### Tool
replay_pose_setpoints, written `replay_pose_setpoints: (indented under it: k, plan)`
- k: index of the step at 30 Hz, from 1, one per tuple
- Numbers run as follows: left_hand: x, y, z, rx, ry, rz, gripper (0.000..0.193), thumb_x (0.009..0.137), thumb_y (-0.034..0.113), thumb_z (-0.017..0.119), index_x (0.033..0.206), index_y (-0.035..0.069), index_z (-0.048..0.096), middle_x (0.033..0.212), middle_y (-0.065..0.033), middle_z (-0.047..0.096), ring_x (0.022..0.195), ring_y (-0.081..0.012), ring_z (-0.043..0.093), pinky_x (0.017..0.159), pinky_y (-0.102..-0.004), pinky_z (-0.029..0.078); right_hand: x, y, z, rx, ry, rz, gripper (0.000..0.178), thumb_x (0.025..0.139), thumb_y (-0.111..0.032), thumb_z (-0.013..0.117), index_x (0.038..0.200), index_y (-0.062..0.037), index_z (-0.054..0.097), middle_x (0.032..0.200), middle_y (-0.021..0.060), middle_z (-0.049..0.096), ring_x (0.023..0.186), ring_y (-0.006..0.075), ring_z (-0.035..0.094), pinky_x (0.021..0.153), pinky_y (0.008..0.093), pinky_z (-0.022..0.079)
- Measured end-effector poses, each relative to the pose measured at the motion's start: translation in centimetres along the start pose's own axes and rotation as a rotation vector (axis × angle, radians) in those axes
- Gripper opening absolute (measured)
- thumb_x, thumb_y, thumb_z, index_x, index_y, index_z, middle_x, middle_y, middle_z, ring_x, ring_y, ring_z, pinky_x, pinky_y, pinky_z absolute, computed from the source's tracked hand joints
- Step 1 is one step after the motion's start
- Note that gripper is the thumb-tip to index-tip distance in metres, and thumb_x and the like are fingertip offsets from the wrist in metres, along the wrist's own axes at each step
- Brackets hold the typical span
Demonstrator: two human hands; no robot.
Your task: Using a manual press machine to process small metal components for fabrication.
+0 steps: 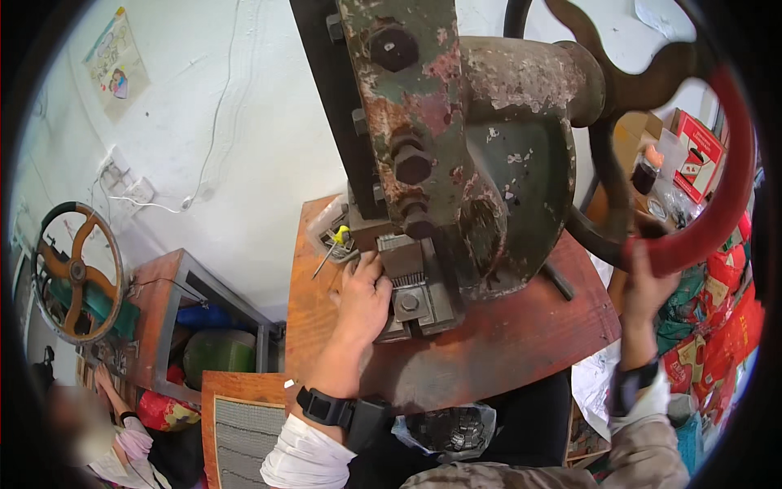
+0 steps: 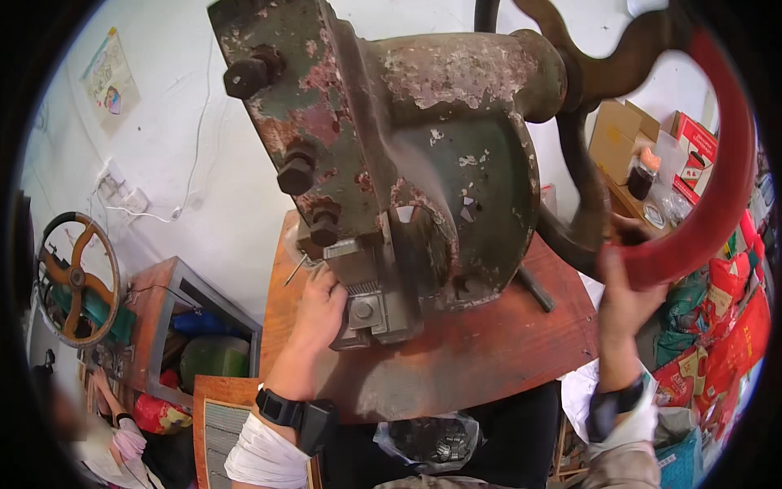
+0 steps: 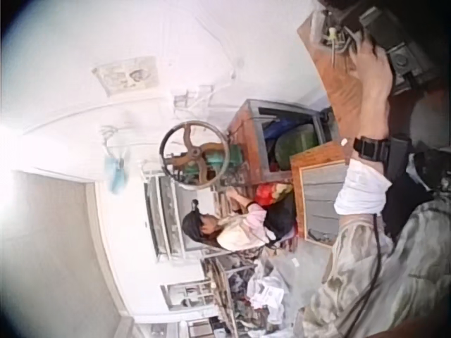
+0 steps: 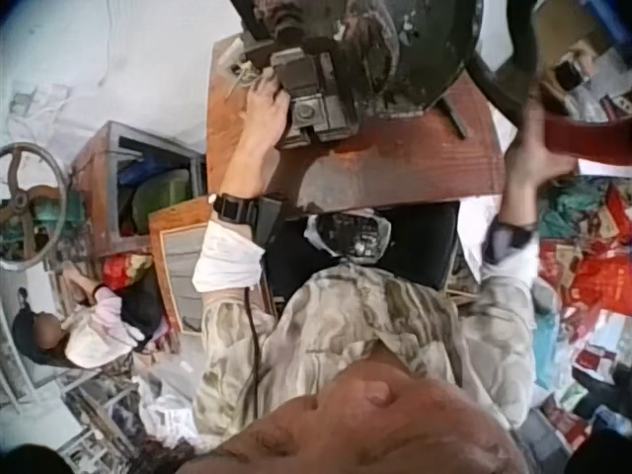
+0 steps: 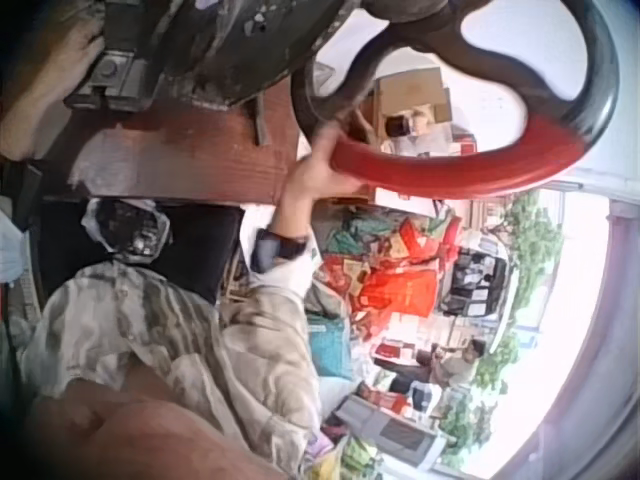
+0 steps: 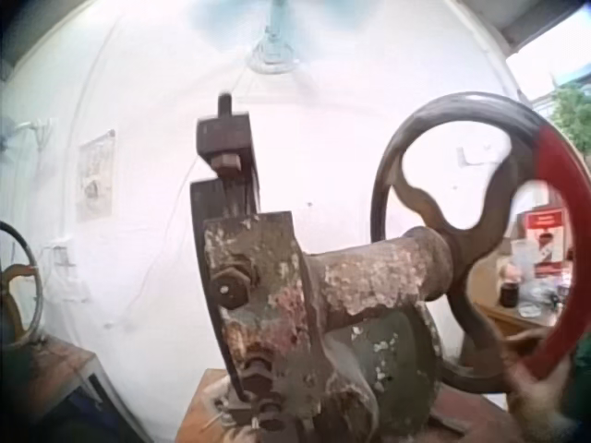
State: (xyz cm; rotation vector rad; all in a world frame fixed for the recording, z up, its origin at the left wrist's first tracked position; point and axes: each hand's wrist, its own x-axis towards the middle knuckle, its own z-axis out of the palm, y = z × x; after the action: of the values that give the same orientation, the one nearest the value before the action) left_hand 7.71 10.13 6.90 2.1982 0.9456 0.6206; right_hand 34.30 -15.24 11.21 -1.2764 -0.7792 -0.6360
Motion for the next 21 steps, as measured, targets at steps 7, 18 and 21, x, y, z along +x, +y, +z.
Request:
replay_pose_setpoints:
  k: [7, 18, 21]
  plan:
    - [-0.8, -1.7, 0.3, -0.082, 0.089, 0.031, 0.034, 0.087, 0.016, 0.046, 0.121, 0.015, 0.054, 0.141, -0.0046, 0.039, 0.128, -0.0318, 0.032, 0.098, -0.0654, 0.016, 8.3, -2.6, -4.5, -0.033, -0.177, 0.193, 0.034, 0.085, -0.022, 0.061, 0.109, 0.0007, 0.052, 0.094, 0.0078, 0.059, 0.087, 0.0151, 0.057, 0.08, 0.0285, 0.045]
    - [-0.6, 0.8, -0.1, -0.074, 0.047, -0.074, 0.04, 0.081, 0.01, 0.048, 0.121, 0.005, 0.052, 0.134, -0.0171, 0.044, 0.125, -0.0341, 0.036, 0.105, -0.0406, 0.027, 1.1, 1.5, -1.4, -0.318, -0.099, -0.24, 0.044, 0.082, -0.027, 0.061, 0.112, 0.0036, 0.051, 0.091, 0.0092, 0.06, 0.082, 0.0157, 0.058, 0.078, 0.0291, 0.045]
    - [-0.5, -2.1, -0.4, -0.096, 0.077, 0.053, 0.044, 0.079, 0.009, 0.051, 0.123, 0.009, 0.052, 0.13, -0.0176, 0.048, 0.124, -0.0327, 0.038, 0.105, -0.0391, 0.028, 4.2, -2.1, -1.7, 0.103, -0.061, -0.046, 0.041, 0.084, -0.028, 0.058, 0.113, 0.0004, 0.052, 0.094, 0.009, 0.058, 0.088, 0.0183, 0.056, 0.083, 0.0333, 0.044]
